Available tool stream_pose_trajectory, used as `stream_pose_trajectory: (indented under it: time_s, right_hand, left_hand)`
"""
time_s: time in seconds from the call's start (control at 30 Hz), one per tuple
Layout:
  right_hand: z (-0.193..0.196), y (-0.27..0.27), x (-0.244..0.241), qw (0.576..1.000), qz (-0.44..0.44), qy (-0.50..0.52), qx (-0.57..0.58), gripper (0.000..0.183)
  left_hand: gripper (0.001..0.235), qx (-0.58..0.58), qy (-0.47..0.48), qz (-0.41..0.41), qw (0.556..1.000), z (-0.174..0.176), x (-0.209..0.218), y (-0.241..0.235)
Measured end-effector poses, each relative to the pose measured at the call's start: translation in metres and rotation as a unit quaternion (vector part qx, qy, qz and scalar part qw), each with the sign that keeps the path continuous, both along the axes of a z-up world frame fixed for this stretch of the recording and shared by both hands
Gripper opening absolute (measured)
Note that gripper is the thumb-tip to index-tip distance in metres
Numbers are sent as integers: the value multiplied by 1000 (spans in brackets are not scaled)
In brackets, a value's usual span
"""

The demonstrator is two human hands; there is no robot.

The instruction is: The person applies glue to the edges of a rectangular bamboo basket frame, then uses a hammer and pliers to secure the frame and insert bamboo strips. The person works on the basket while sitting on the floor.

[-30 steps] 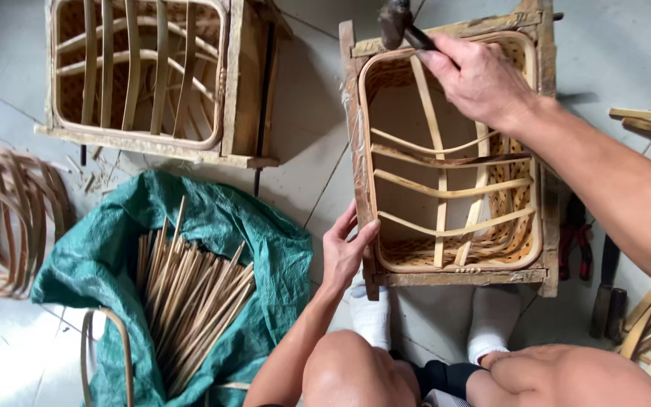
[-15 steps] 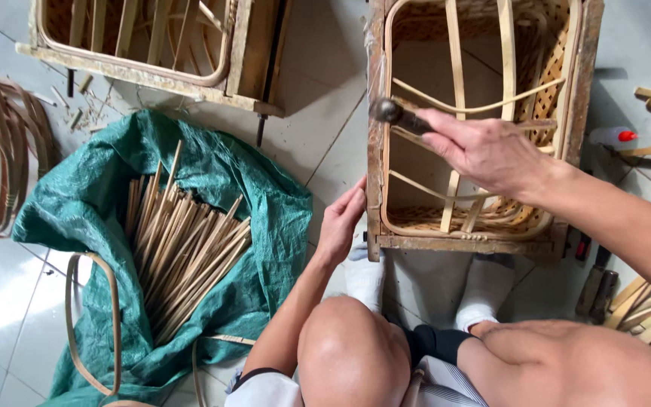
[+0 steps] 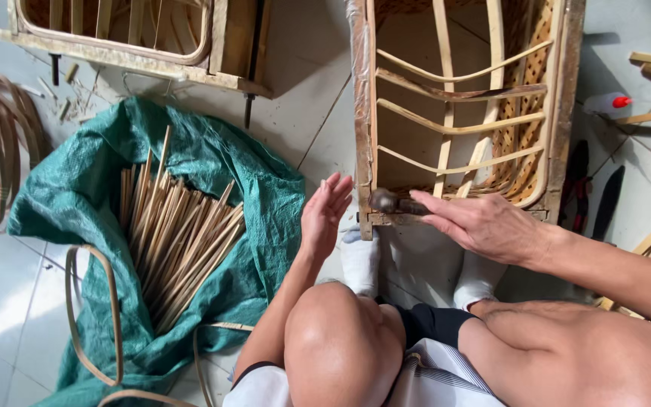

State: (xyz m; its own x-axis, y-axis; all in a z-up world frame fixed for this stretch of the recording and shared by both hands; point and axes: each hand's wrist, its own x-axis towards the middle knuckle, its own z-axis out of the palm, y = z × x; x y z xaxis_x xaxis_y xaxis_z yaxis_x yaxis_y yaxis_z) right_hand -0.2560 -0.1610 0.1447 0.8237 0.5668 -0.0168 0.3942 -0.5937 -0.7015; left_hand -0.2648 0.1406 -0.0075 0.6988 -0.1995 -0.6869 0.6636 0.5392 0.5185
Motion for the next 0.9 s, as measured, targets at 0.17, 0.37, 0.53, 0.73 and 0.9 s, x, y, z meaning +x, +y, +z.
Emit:
stream_pose_trajectory:
  time_s: [0.17,0.37,0.53,0.73,0.9]
  right_hand:
    - [1,6,19,999,-28,-32,5,50]
    - [-15,12,34,999,-32,3,-38,51]
    - [-24,-17,3,997,-70,-28,17,48]
    - [32,-57,-100,954,-288,28,-82,36]
    - [101,-44,-147,960,-216,44,-172,27]
  left_hand:
    - [63,4,-29,-55,998,9,-7,-7]
    - [58,63,-38,-52,996,16,-6,-13]
    - [45,389,-298,-119,863,46,-10,-22]
    - [55,443,-664,-350,491,75,0,-31]
    - [64,464,-672,-386,430,82,10,-52]
